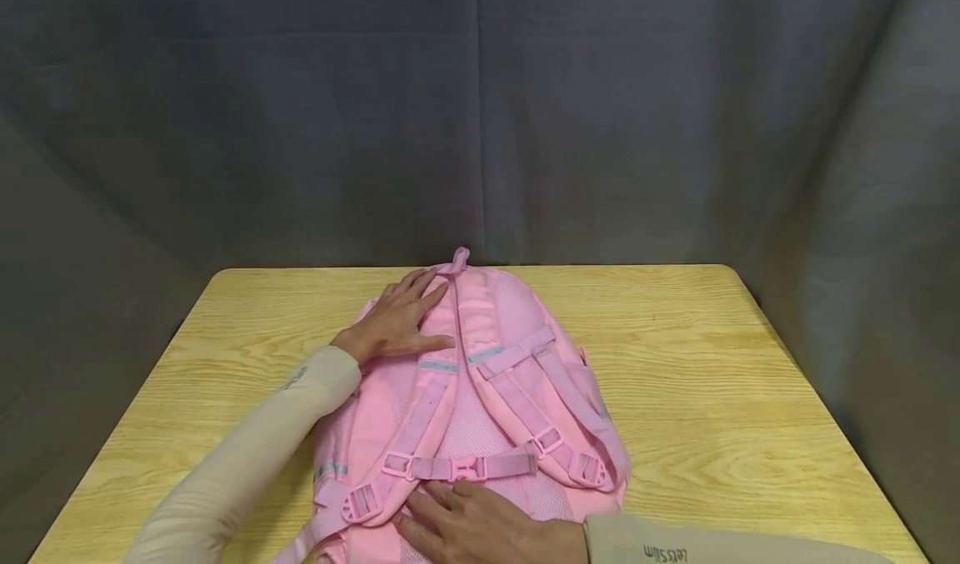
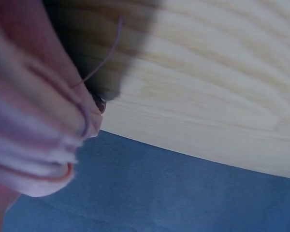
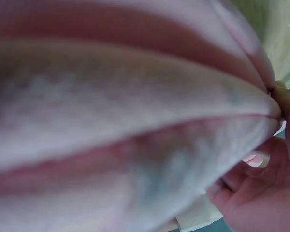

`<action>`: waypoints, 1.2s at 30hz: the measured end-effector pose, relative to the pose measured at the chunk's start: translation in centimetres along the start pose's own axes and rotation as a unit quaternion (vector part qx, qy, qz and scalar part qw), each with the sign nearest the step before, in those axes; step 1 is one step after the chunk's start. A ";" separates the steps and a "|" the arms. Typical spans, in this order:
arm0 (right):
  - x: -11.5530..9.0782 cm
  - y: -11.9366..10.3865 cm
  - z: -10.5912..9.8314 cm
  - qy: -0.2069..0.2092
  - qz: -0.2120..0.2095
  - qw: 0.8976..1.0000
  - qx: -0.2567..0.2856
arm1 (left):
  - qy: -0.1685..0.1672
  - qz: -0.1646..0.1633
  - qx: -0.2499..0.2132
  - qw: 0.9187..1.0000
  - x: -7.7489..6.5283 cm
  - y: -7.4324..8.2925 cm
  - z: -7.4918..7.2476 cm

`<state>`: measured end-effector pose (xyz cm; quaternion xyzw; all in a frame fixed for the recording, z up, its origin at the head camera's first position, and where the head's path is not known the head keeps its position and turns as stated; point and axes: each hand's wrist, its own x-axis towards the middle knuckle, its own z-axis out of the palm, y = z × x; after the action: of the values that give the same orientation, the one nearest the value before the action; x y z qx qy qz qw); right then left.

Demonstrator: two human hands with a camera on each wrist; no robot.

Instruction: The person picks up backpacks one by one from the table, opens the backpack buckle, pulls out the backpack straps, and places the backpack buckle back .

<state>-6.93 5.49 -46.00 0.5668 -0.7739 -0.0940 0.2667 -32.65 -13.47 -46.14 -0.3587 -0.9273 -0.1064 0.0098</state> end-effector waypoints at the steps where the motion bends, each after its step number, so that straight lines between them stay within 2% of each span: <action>1: -0.1 0.0 0.0 -0.005 0.002 1.000 -0.001 | -0.001 0.002 0.001 1.000 0.2 0.1 0.0; 7: -0.4 -0.1 -0.3 -0.034 0.018 0.999 0.003 | -0.015 0.004 0.011 1.000 1.2 0.9 0.0; 11: -0.5 -0.1 -0.4 -0.022 0.030 0.999 0.010 | -0.028 0.003 0.015 0.999 1.7 1.3 0.0; 19: -0.9 0.0 -0.4 0.005 0.038 0.999 0.023 | -0.031 0.007 0.018 0.999 2.3 1.7 0.3; 25: -1.3 0.1 -0.4 0.011 0.036 0.999 0.019 | -0.035 0.003 0.020 0.999 2.7 2.1 0.4; 32: -1.8 0.2 -0.1 0.041 0.032 0.999 0.003 | -0.034 0.006 0.020 0.999 3.1 2.6 0.7; 36: -1.9 0.2 -0.2 0.033 0.033 0.999 0.012 | -0.035 0.001 0.025 0.999 3.0 2.7 0.8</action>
<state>-6.56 7.40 -46.35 0.5472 -0.7836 -0.0570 0.2885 -33.06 -9.37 -46.11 -0.3630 -0.9290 -0.0705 -0.0141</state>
